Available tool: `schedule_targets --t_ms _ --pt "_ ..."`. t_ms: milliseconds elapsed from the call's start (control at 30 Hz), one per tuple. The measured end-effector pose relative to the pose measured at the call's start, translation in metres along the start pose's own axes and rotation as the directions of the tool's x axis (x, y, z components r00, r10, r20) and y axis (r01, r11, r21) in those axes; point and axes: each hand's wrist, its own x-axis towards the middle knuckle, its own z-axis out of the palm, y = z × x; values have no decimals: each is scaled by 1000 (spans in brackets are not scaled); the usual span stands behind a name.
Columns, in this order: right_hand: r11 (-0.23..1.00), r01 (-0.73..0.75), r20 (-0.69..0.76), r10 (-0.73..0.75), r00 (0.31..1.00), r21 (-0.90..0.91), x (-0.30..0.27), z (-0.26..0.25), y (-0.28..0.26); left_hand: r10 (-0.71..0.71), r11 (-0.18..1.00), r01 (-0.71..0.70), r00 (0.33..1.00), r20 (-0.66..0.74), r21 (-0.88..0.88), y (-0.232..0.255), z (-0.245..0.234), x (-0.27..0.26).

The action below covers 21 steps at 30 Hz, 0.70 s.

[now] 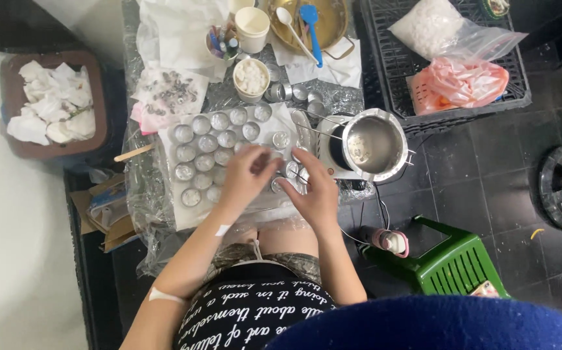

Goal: Preparing candle wicks by attaching them to metal bases and placing them into metal tins.

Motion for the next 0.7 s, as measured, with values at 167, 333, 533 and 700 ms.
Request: schedule_targets --t_ms 167,333,533,700 --pt "992 -38 28 42 999 -122 -6 28 41 7 987 -1 999 40 -161 -9 3 0" --pt "939 -190 7 200 980 -287 -3 37 50 268 916 -239 962 -48 323 -8 -37 -19" --pt "980 -5 63 19 998 -201 0 46 56 237 801 -297 955 181 519 -14 -47 -51" --pt "963 -216 60 228 972 -164 -1 46 44 281 680 -316 946 162 662 -42 -39 -56"
